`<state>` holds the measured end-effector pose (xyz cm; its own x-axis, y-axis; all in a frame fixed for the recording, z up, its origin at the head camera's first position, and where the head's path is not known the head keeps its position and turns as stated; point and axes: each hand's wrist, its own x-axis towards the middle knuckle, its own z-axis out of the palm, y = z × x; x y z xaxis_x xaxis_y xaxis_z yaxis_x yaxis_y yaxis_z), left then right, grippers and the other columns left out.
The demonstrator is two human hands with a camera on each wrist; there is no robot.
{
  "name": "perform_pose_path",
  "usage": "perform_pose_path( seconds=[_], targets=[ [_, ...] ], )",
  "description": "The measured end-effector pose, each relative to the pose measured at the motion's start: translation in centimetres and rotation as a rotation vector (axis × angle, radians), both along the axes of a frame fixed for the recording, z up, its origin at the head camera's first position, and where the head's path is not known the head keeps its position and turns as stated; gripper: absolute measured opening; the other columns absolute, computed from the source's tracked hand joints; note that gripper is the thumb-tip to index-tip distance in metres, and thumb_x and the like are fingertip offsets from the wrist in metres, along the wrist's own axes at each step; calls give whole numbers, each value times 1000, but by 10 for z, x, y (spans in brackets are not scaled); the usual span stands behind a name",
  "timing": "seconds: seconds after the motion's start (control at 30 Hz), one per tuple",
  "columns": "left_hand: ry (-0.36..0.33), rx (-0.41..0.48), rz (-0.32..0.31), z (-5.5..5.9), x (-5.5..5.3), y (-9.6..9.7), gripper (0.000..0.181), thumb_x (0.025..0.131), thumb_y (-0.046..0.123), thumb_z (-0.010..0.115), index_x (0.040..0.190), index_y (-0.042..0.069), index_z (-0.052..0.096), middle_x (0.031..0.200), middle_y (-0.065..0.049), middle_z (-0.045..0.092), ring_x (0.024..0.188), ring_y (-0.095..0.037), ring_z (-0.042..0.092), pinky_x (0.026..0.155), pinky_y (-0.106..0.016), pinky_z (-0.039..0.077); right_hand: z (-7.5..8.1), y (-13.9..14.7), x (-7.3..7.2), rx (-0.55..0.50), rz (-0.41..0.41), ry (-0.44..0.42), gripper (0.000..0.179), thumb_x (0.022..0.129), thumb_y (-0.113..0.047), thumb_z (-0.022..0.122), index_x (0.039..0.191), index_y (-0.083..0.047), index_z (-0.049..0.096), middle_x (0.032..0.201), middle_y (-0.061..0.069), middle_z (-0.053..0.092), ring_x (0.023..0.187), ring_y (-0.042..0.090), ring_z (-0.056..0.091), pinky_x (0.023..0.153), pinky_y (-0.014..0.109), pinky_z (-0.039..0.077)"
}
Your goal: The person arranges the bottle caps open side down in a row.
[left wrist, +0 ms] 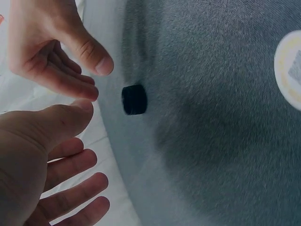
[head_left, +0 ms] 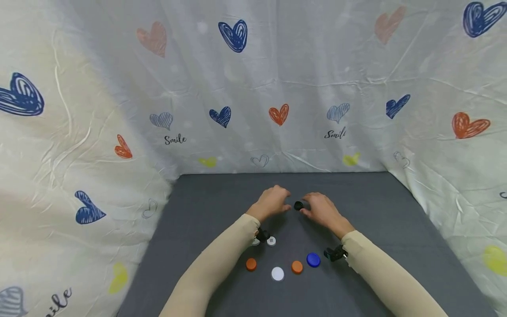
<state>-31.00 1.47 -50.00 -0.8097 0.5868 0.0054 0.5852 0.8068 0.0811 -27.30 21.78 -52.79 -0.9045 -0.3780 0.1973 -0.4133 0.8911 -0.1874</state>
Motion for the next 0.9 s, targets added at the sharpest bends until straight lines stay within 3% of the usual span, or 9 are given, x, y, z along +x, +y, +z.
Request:
perform_pose_path(
  seconds=[0.2, 0.37, 0.53, 0.73, 0.9],
  targets=[
    [-42, 17, 0, -10, -4, 11, 45, 91, 38, 75, 129, 15, 69, 114, -2, 73, 92, -16, 70, 74, -32, 58, -8, 3, -6, -6, -22, -31, 39, 87, -27, 80, 116, -2, 72, 112, 15, 72, 102, 33, 68, 87, 49, 55],
    [-48, 20, 9, -19, -8, 18, 43, 91, 38, 74, 128, 16, 70, 118, -2, 72, 98, -17, 70, 76, -33, 58, -13, 4, -11, 1, -28, -42, 29, 87, -25, 80, 106, -4, 74, 99, 12, 73, 88, 29, 69, 76, 45, 56],
    [-61, 23, 24, -25, -13, 26, 41, 91, 37, 74, 127, 17, 70, 118, -2, 72, 99, -17, 70, 78, -34, 58, -16, 4, -17, 1, -50, -79, 18, 87, -24, 79, 95, -8, 74, 86, 6, 69, 74, 20, 64, 64, 38, 49],
    [-82, 13, 41, -33, -16, 33, 23, 91, 35, 75, 108, 20, 75, 94, 2, 70, 75, -12, 64, 63, -32, 52, -19, 2, -21, -13, -62, -129, 14, 89, -23, 77, 87, -11, 71, 78, 3, 63, 64, 15, 56, 57, 33, 40],
    [-83, -14, 69, -36, -16, 35, 16, 91, 36, 75, 95, 20, 74, 86, 2, 67, 72, -12, 62, 63, -34, 52, -22, 1, -23, -25, -69, -170, 16, 90, -22, 76, 79, -15, 67, 72, 0, 59, 61, 15, 52, 57, 32, 38]
  ],
)
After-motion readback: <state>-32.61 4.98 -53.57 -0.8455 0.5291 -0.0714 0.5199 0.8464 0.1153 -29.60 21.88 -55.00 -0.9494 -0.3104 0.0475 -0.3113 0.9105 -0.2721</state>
